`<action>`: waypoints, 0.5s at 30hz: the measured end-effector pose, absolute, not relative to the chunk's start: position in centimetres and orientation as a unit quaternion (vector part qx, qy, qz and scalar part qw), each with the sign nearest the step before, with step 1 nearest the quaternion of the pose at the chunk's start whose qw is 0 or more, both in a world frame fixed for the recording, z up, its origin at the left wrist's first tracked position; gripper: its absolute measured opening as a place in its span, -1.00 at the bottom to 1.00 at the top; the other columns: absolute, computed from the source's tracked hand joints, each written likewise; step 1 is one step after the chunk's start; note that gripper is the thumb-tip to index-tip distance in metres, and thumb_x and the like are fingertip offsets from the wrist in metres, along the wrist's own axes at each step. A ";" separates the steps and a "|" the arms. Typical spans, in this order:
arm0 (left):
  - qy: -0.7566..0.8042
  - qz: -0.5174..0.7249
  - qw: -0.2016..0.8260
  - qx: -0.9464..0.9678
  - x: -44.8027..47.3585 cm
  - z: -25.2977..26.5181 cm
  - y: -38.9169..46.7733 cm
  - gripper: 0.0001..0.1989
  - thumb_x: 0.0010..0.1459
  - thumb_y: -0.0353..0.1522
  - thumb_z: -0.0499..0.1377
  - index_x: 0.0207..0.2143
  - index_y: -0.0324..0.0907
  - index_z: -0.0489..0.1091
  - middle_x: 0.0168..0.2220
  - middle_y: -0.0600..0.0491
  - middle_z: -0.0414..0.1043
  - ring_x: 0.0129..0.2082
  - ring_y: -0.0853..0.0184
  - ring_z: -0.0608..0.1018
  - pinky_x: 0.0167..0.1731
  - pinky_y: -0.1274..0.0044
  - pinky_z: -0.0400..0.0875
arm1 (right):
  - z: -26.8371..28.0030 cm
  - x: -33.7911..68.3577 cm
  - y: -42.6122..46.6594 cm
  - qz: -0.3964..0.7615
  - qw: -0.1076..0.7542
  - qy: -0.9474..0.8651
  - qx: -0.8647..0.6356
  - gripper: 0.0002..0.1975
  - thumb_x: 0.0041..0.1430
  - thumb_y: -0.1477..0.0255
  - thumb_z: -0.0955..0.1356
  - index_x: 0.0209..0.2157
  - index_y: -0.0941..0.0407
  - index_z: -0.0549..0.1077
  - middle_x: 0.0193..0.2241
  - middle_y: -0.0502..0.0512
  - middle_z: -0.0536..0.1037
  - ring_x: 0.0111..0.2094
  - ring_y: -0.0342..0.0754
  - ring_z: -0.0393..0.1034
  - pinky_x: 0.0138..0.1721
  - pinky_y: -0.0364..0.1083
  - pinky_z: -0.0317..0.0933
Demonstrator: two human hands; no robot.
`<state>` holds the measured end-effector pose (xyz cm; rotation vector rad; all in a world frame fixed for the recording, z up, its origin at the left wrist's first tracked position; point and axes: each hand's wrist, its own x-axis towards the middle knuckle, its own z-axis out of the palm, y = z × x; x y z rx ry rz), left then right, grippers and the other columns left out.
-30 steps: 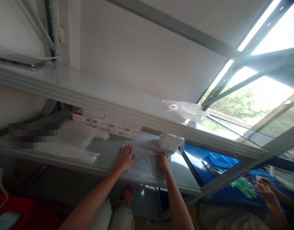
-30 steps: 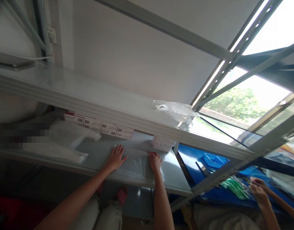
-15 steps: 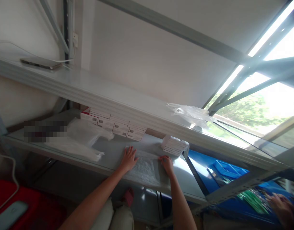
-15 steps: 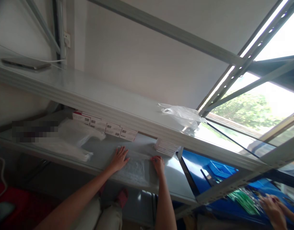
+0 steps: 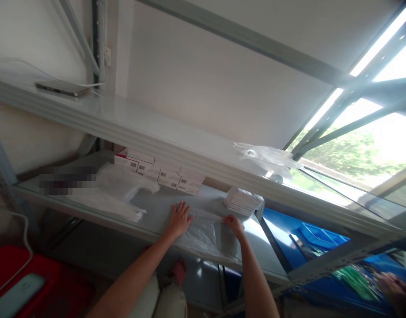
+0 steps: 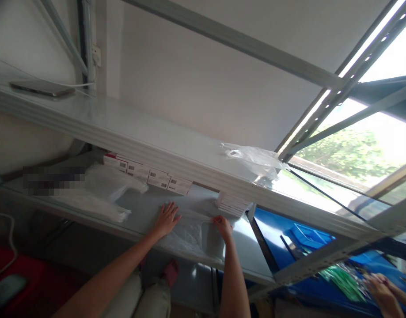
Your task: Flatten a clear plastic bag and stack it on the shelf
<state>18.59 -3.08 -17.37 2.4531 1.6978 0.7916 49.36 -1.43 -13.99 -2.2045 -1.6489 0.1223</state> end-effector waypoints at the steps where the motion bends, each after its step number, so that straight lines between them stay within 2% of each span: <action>1: 0.550 0.254 0.030 0.795 18.6 -17.2 -3.1 -0.50 0.34 -0.15 -0.12 0.19 -0.22 0.23 0.28 -0.17 0.05 0.31 0.07 0.03 0.23 0.06 -0.09 | -13.9 49.3 -1.5 0.075 0.192 -0.586 -0.783 -0.69 0.05 0.16 0.29 -0.35 0.07 0.54 -0.37 0.07 0.57 -0.25 0.05 0.43 -0.24 -0.02 0.21; 3: 0.549 0.255 0.026 0.796 18.5 -16.5 -3.4 -0.49 0.34 -0.16 -0.11 0.21 -0.24 0.19 0.29 -0.19 0.02 0.31 0.06 0.01 0.22 0.02 -0.14 | -13.6 48.7 -1.8 0.108 0.201 -0.572 -0.788 -0.69 0.09 0.20 0.27 -0.25 0.08 0.51 -0.26 0.10 0.56 -0.15 0.09 0.41 -0.16 0.03 0.20; 6: 0.531 0.290 -0.004 0.796 18.4 -15.2 -3.9 -0.53 0.34 -0.22 -0.10 0.22 -0.23 0.16 0.30 -0.18 -0.01 0.32 0.05 -0.02 0.21 -0.05 -0.28 | -13.0 46.0 -2.8 0.017 0.259 -0.539 -0.801 -0.63 0.16 0.28 0.22 -0.05 0.10 0.42 -0.04 0.22 0.47 0.01 0.14 0.32 -0.01 0.13 0.13; 9: 0.478 0.336 -0.032 0.811 18.3 -14.4 -4.4 -0.61 0.35 -0.30 -0.11 0.16 -0.17 0.22 0.26 -0.10 0.10 0.30 0.14 0.06 0.25 0.01 -0.35 | -13.0 41.2 -5.2 -0.075 0.305 -0.587 -0.746 -0.59 0.24 0.27 0.14 0.04 0.11 0.35 0.08 0.24 0.36 0.11 0.12 0.22 0.13 0.20 -0.03; 12: 0.438 0.324 0.003 0.839 18.0 -14.5 -4.4 -0.61 0.36 -0.29 -0.11 0.16 -0.16 0.23 0.22 -0.06 0.20 0.25 0.25 0.19 0.28 0.19 -0.10 | -14.1 36.2 -8.5 -0.066 0.274 -0.688 -0.669 -0.55 0.32 0.22 0.05 0.14 0.00 0.26 0.19 0.14 0.24 0.21 0.06 0.09 0.20 0.30 -0.23; 15: 0.440 0.268 0.060 0.855 17.8 -15.3 -4.2 -0.57 0.34 -0.24 -0.07 0.17 -0.22 0.23 0.21 -0.09 0.21 0.23 0.26 0.23 0.22 0.34 0.09 | -15.6 33.7 -11.7 -0.025 0.192 -0.763 -0.616 -0.49 0.34 0.18 0.04 0.27 -0.03 0.08 0.27 0.12 0.13 0.29 0.03 -0.06 0.23 0.28 -0.24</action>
